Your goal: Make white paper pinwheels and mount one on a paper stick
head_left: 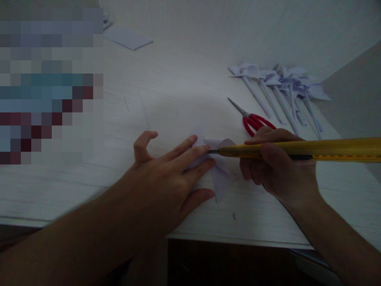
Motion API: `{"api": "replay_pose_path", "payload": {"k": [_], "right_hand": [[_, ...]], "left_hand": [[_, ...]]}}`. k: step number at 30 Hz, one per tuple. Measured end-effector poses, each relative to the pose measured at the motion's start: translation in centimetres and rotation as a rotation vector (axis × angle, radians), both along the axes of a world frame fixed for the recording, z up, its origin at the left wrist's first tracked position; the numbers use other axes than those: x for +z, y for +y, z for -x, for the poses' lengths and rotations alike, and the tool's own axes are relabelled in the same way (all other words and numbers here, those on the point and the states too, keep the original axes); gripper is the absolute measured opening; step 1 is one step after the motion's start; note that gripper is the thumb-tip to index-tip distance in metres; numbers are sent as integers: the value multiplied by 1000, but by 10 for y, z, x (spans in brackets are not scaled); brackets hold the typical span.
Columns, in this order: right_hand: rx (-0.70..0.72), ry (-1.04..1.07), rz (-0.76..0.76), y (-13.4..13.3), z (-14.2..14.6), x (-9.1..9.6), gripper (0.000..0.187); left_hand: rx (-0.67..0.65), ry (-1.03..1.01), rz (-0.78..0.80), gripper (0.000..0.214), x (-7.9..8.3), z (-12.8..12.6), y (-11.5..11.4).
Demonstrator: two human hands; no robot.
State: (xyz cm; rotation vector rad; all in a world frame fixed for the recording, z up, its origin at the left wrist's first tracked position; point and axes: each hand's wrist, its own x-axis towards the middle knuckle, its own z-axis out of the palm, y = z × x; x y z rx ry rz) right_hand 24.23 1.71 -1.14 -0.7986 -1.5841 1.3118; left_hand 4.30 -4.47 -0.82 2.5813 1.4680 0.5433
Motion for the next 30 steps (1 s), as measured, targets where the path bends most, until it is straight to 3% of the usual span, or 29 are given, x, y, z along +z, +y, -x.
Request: {"api": "replay_pose_path", "payload": {"k": [5, 16, 30], "right_hand": [[12, 10, -16, 0, 0, 1, 8], [3, -3, -44, 0, 0, 0, 7], [-26, 21, 74, 3, 2, 3, 14]], "left_hand": [[-15, 43, -61, 32, 1, 0, 0], [3, 31, -36, 33, 1, 0, 0], [-16, 53, -46, 32, 3, 0, 0]]}}
